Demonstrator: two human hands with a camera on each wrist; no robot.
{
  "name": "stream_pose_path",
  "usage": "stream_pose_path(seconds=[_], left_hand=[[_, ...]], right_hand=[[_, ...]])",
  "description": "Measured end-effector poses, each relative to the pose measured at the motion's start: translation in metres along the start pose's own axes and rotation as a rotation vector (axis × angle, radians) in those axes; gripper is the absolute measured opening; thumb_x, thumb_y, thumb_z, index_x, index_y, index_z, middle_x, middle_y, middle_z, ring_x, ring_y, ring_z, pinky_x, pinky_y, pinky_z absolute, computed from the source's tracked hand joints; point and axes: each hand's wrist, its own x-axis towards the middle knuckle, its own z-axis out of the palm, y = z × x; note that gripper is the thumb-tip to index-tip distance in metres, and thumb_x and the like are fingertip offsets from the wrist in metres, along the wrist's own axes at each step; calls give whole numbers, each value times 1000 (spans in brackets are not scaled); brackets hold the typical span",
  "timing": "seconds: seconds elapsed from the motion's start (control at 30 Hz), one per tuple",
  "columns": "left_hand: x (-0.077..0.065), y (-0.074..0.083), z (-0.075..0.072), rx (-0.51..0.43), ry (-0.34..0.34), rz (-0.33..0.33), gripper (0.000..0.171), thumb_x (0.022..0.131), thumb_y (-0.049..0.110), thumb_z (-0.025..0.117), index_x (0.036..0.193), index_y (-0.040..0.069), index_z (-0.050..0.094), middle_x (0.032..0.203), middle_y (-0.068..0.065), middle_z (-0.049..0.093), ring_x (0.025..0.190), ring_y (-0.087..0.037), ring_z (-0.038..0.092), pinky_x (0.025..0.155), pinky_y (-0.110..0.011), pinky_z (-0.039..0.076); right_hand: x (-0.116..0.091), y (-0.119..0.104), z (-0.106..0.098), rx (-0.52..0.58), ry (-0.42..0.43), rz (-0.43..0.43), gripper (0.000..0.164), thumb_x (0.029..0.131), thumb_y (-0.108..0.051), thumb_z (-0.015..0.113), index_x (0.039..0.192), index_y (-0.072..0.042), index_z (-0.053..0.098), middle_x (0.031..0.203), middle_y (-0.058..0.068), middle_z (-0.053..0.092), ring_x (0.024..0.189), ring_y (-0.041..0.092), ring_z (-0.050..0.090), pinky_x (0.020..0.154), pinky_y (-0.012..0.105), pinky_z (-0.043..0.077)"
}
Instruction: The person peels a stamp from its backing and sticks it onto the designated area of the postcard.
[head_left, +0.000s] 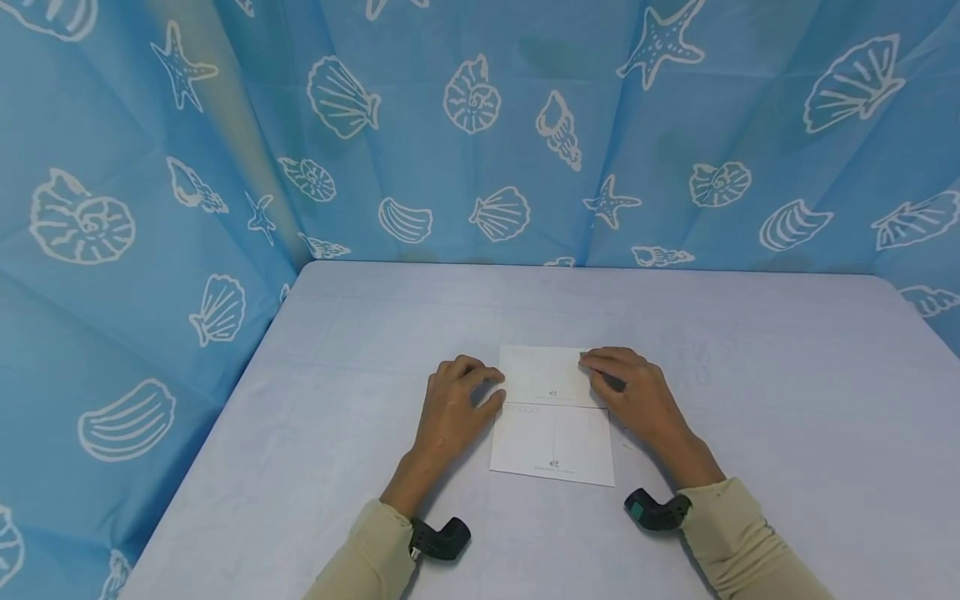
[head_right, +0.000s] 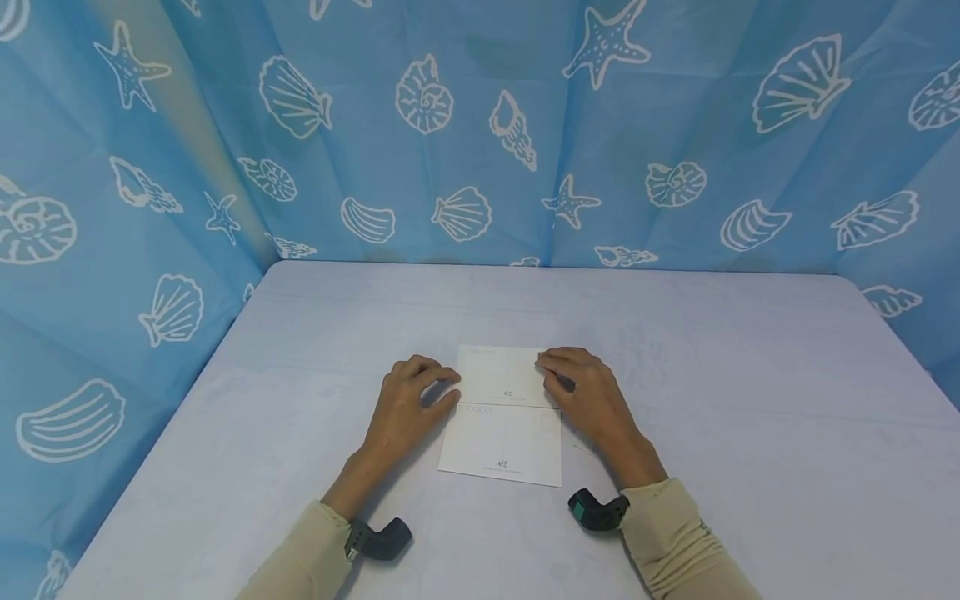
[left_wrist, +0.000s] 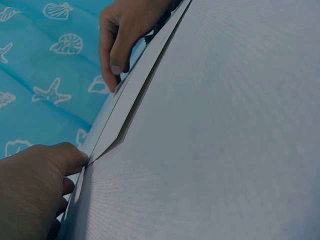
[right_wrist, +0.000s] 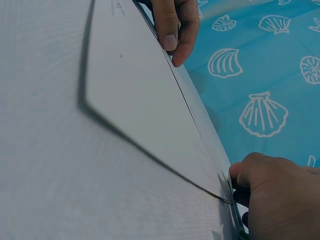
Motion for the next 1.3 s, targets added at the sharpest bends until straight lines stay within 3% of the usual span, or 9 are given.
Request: stream_pose_path(seconds=[0.3,0.8,1.3], left_hand=[[-1,-1,-1,-24,16,23,16,88,20,79,104,16,77,105,-1,63,101,-24,55,95,-44,42],[-4,-1,1,-1,56,61,16,86,19,80,101,16,77,104,-2,64,98,-23,56,91,-45,44],[-6,1,0,3,51,51,16,87,21,80,102,17,77,104,0,63,98,-21,55,94,-44,44]], right_hand=[[-1,1,-1,12,-34,7,23,92,-3,71,114,-6,76,124,11,66,120,32,59,96,48,50],[-4,1,0,-2,-17,-25,23,90,-2,73,112,-6,77,122,9,66,118,31,60,94,46,52],[-5,-3,2,-36,4,-3,21,90,-4,73,110,-7,77,122,7,66,118,27,60,95,43,51]])
